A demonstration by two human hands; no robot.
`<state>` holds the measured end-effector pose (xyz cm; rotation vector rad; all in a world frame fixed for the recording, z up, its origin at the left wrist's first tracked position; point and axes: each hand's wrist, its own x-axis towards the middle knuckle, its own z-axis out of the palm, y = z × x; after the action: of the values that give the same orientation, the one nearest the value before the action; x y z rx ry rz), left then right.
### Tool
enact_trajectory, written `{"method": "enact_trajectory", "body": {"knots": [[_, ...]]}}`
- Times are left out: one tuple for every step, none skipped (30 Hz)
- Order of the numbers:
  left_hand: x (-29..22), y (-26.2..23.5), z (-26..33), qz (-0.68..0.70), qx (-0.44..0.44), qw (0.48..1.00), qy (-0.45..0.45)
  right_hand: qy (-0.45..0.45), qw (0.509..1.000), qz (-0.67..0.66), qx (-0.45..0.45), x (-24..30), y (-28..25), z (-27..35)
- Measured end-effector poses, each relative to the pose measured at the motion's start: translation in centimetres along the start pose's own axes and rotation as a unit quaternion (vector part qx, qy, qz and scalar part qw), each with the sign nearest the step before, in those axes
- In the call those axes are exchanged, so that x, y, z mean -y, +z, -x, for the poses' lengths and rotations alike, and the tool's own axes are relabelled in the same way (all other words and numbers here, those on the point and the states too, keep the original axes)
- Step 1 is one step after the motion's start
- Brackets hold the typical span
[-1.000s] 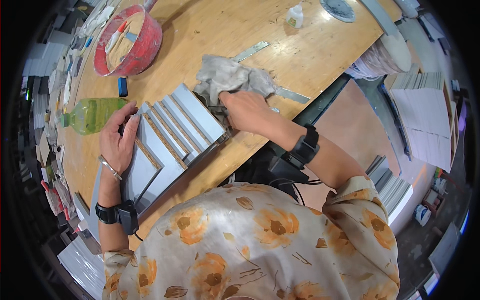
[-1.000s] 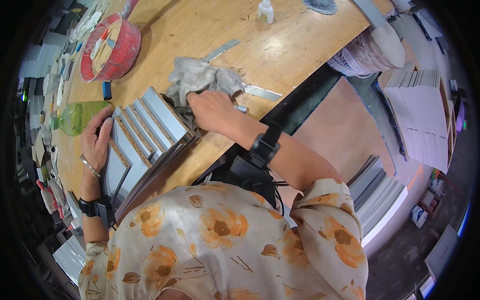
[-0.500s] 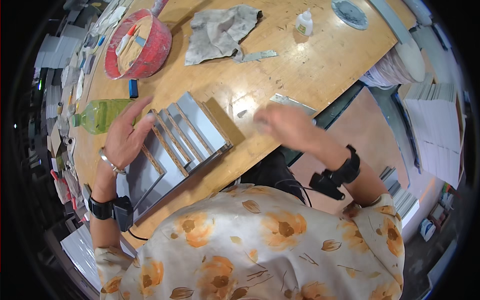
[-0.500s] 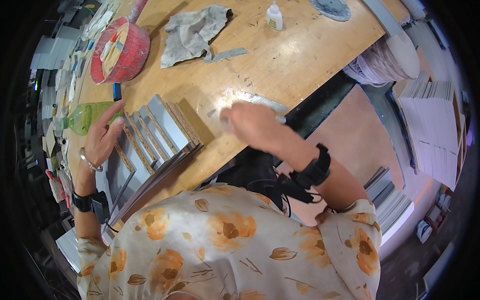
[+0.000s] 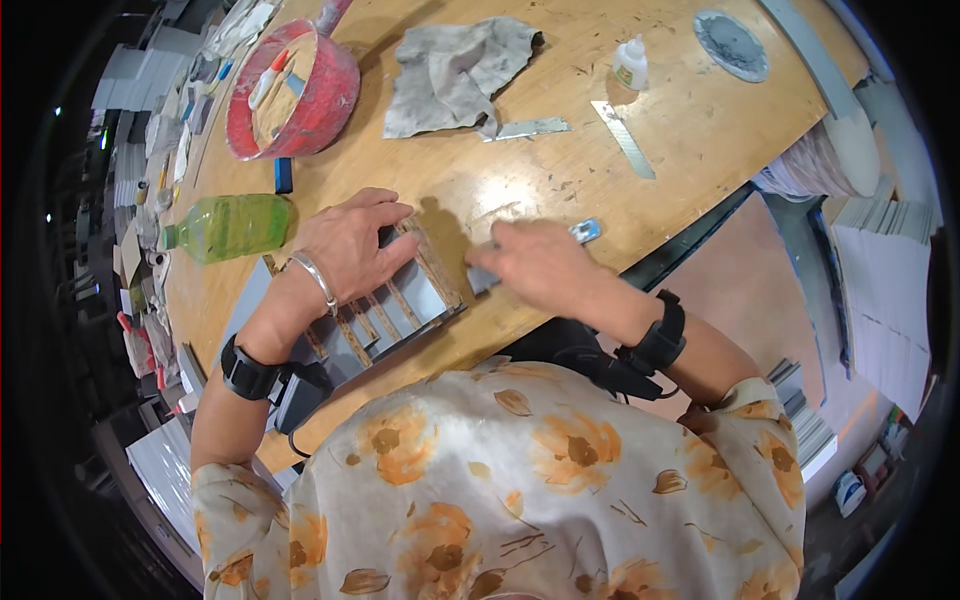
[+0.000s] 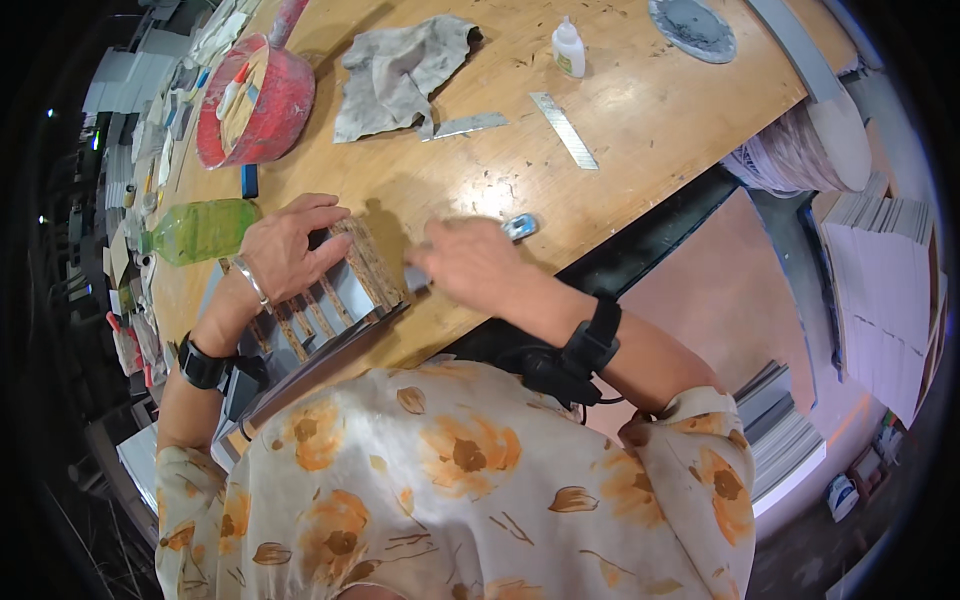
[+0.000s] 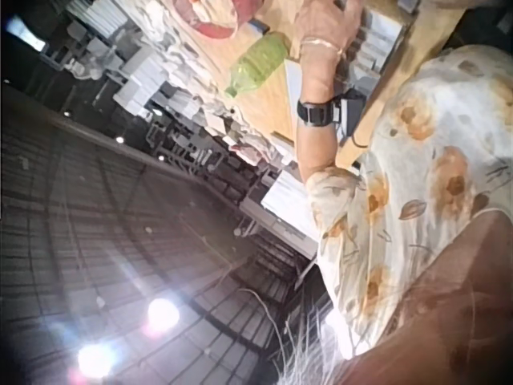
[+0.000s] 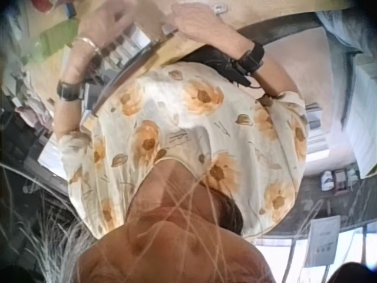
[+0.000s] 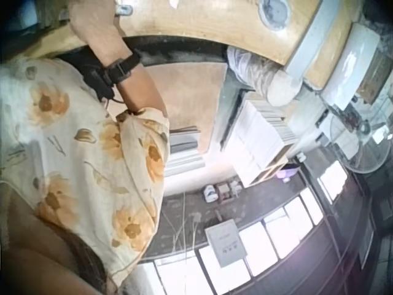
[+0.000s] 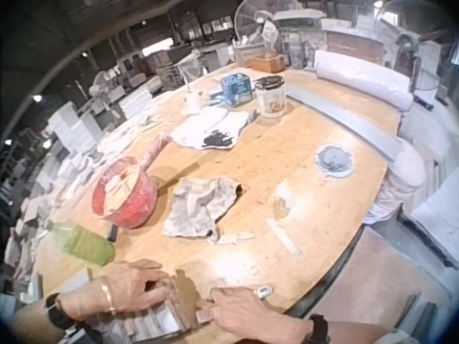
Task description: The person scrapes the edges of wooden panels with a blade, applies glue from a bottle to the grooves, and wipes the surfaces with a cloth.
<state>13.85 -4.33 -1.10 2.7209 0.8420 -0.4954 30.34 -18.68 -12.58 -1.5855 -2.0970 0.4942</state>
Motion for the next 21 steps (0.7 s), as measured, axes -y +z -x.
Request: {"method": "enact_trajectory", "body": {"knots": [[-0.1, -0.1, -0.1, 0.008, -0.003, 1.000, -0.003, -0.001, 1.000, -0.002, -0.001, 0.5, 0.5, 0.3], [-0.2, -0.1, -0.1, 0.007, -0.002, 1.000, -0.004, -0.015, 1.000, 0.008, 0.010, 0.9, 1.0, 0.6], [-0.3, -0.1, 0.0, 0.014, 0.003, 1.000, -0.013, -0.029, 0.999, 0.019, 0.021, 1.0, 1.3, 0.8], [-0.2, -0.2, 0.1, 0.021, 0.007, 0.999, -0.024, -0.044, 0.999, 0.009, 0.024, 0.9, 0.9, 0.8], [-0.1, -0.2, 0.1, 0.020, 0.007, 0.999, -0.026, -0.046, 0.999, 0.008, 0.023, 0.9, 0.4, 0.9], [0.0, -0.2, 0.2, 0.023, 0.015, 0.999, -0.028, -0.038, 0.996, 0.012, 0.076, 1.0, 0.0, 1.0], [0.0, -0.1, 0.2, 0.027, 0.023, 0.999, -0.030, -0.028, 0.991, 0.017, 0.129, 1.0, -0.3, 1.2], [0.0, -0.1, 0.2, 0.027, 0.023, 0.999, -0.030, -0.028, 0.991, 0.017, 0.129, 0.8, -0.3, 1.4], [-0.1, -0.2, 0.1, 0.026, 0.030, 0.999, -0.032, -0.037, 0.991, 0.006, 0.127, 0.5, -0.2, 1.6], [-0.1, -0.1, 0.2, 0.027, 0.036, 0.998, -0.038, -0.048, 0.991, -0.005, 0.125, 0.2, -0.2, 1.7], [0.0, 0.1, 0.2, 0.029, 0.035, 0.998, -0.040, -0.051, 0.991, -0.005, 0.127, -0.3, -0.5, 1.7], [0.0, 0.5, 0.0, -0.015, -0.003, 1.000, 0.024, -0.034, 0.996, 0.006, 0.079, -1.2, -1.0, 1.5], [-0.2, 0.8, 0.0, -0.060, -0.040, 0.994, 0.084, -0.020, 0.999, 0.016, 0.032, -2.1, -1.6, 1.4], [-0.6, 1.0, -0.1, -0.057, -0.042, 0.994, 0.080, 0.013, 1.000, 0.019, -0.019, -3.2, -2.4, 1.5], [-1.4, 1.3, -0.4, -0.108, -0.040, 0.985, 0.129, 0.046, 0.996, 0.022, -0.070, -4.0, -3.1, 1.3], [-2.4, 1.6, -0.9, -0.159, -0.038, 0.970, 0.179, 0.045, 0.996, 0.025, -0.068, -4.2, -3.9, 1.0], [-3.3, 2.1, -0.8, -0.157, -0.040, 0.971, 0.177, 0.117, 0.990, 0.019, -0.072, -4.3, -4.7, 0.6], [-4.4, 2.8, -0.3, -0.168, 0.048, 0.969, 0.175, 0.189, 0.979, 0.013, -0.075, -4.4, -5.0, 0.1], [-5.4, 3.3, -0.3, -0.178, 0.135, 0.958, 0.180, 0.193, 0.978, 0.017, -0.076, -4.7, -4.5, -0.2], [-5.8, 3.6, -0.4, -0.177, 0.132, 0.957, 0.185, 0.172, 0.981, -0.009, -0.093, -4.7, -3.3, -0.8], [-6.1, 3.9, -0.5, -0.199, 0.206, 0.942, 0.176, 0.151, 0.982, -0.034, -0.110, -4.8, -2.7, -1.1]]}}
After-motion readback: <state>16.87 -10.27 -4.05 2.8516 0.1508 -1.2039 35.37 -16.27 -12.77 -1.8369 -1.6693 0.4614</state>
